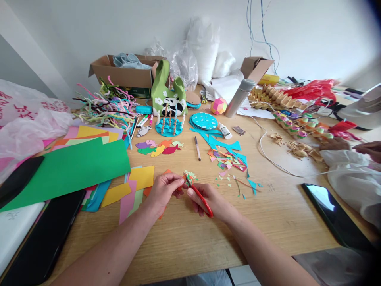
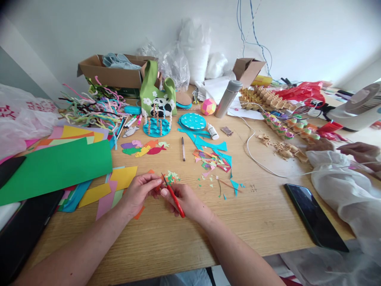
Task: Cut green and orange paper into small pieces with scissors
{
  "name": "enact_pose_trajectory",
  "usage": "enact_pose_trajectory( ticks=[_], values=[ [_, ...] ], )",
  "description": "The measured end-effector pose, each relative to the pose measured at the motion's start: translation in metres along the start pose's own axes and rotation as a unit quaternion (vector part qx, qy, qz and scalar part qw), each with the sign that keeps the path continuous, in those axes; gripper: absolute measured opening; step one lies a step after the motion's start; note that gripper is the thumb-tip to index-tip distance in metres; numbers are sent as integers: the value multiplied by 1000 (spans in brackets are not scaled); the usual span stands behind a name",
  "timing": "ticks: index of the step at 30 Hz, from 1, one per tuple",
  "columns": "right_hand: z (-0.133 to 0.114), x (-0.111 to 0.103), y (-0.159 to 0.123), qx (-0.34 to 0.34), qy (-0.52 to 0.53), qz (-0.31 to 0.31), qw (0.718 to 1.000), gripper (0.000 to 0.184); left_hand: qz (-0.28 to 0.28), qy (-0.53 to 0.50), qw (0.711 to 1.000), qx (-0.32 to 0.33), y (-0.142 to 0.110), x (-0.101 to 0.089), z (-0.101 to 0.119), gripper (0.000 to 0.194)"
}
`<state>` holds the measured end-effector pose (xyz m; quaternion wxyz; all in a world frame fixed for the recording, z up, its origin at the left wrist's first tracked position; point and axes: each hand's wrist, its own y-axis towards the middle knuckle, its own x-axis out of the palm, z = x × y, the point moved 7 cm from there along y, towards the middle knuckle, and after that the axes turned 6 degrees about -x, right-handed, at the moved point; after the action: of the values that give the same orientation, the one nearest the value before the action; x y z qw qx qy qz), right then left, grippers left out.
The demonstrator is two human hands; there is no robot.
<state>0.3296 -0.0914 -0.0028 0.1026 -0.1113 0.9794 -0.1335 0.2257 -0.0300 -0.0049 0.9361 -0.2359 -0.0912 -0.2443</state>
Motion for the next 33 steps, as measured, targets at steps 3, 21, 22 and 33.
enact_pose_trajectory(
  ticks=[3, 21, 22, 33],
  values=[
    [0, 0, 0, 0, -3, 0, 1000, 62, 4, 0, 1000, -1, 0, 0, 0, 16],
    [0, 1, 0, 9, 3, 5, 1000, 61, 3, 12, 1000, 2, 0, -1, -1, 16],
    [0, 1, 0, 8, 2, 6, 1000, 61, 3, 13, 1000, 2, 0, -1, -1, 15],
    [2, 1, 0, 10, 2, 9, 1000, 60, 2, 16, 1000, 4, 0, -1, -2, 14]
  ],
)
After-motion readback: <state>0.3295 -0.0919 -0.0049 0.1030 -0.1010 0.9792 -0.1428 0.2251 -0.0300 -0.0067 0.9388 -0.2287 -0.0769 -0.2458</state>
